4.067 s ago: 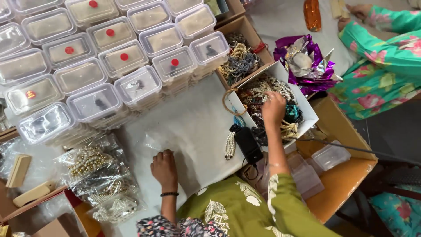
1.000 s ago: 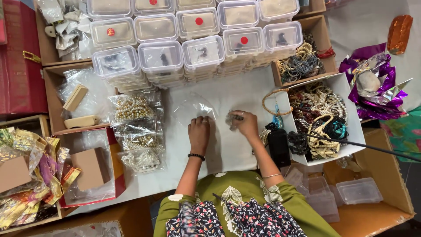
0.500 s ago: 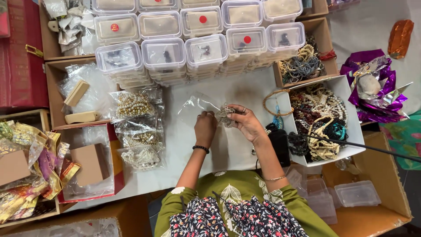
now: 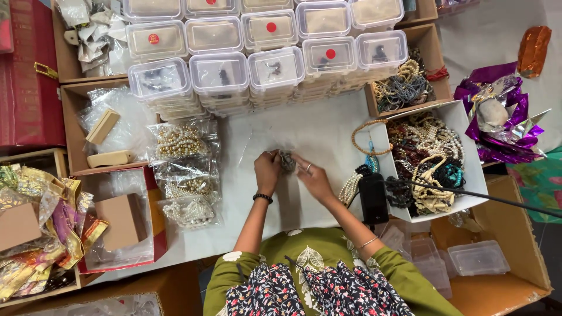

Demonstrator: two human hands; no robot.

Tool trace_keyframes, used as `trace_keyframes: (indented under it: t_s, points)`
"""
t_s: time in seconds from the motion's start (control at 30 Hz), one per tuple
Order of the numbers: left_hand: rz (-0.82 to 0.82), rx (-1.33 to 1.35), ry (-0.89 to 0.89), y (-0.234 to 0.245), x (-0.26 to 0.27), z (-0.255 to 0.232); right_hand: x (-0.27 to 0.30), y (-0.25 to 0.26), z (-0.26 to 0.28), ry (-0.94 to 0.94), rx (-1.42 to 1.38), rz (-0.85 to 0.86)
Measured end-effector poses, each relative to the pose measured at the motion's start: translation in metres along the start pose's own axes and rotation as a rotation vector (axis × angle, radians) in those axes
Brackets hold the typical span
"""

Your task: The person sorts through various necklaces and bracelets in a box, selecting items and placing them into small clear plastic bags. They seal the bags and set them aside on the table, repeating the process with different jewelry pieces.

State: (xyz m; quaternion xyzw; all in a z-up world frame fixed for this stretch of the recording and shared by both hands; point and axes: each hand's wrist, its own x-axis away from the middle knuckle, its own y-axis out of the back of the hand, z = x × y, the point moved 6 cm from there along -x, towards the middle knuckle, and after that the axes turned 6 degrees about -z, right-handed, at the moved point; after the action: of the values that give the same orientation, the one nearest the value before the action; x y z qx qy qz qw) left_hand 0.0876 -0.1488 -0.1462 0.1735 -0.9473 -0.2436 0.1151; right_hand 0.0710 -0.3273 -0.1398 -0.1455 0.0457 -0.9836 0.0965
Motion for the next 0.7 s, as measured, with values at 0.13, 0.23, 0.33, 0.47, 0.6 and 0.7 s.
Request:
trace_keyframes:
  t_s: [0.13, 0.23, 0.33, 0.47, 0.6, 0.7]
  points:
    - [-0.040, 0.011, -0.046, 0.012, 0.012, -0.017, 0.012, -0.016, 0.016, 0.344, 0.718, 0.175]
    - [-0.093, -0.116, -0.197, 0.019, 0.021, -0.027, 0.011, -0.033, 0.025, 0.655, 1.233, 0.341]
    - [-0.066, -0.277, -0.340, 0.009, 0.029, -0.033, 0.004, -0.042, 0.029, 0.651, 1.403, 0.476]
    - [-0.068, -0.430, -0.539, -0.010, 0.038, -0.040, -0.014, -0.047, 0.004, 0.572, 1.383, 0.287]
    - [-0.115, -0.290, -0.572, 0.019, 0.059, -0.067, -0.026, -0.053, -0.013, 0.601, 1.253, 0.374]
    - [-0.190, -0.129, -0.403, 0.043, 0.072, -0.049, -0.027, -0.067, 0.039, 0.495, 1.131, 0.106]
